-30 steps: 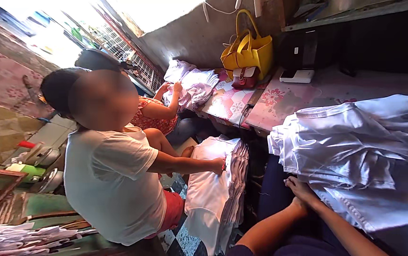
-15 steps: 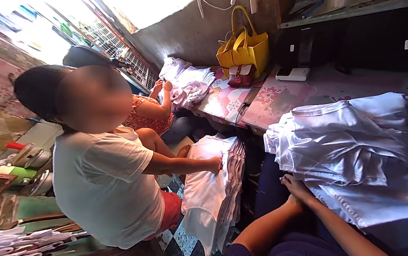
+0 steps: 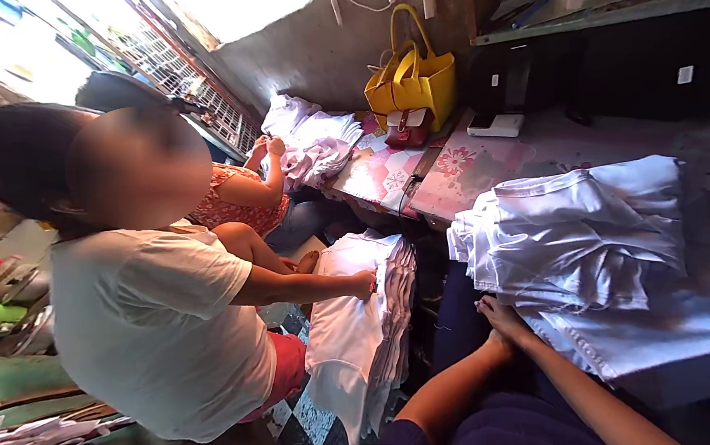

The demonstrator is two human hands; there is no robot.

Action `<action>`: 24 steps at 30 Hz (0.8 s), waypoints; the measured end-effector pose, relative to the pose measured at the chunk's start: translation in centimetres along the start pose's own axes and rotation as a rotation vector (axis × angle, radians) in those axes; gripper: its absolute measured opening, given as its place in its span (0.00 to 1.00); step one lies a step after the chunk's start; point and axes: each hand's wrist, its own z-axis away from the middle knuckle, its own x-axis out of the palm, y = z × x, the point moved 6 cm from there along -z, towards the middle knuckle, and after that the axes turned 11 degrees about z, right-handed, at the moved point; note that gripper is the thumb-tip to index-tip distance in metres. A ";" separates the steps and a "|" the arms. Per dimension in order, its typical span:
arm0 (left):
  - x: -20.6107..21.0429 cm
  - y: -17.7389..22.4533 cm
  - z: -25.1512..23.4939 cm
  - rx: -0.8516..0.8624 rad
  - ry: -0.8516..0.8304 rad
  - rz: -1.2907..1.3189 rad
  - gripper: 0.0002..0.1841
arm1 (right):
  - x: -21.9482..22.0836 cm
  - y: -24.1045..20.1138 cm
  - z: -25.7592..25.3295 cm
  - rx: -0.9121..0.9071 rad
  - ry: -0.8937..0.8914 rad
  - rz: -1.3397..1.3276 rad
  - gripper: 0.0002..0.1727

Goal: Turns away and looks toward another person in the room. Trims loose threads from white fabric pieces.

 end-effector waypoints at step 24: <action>-10.6 7.1 2.3 0.721 0.745 0.497 0.06 | -16.5 0.7 11.6 0.235 0.666 -0.154 0.16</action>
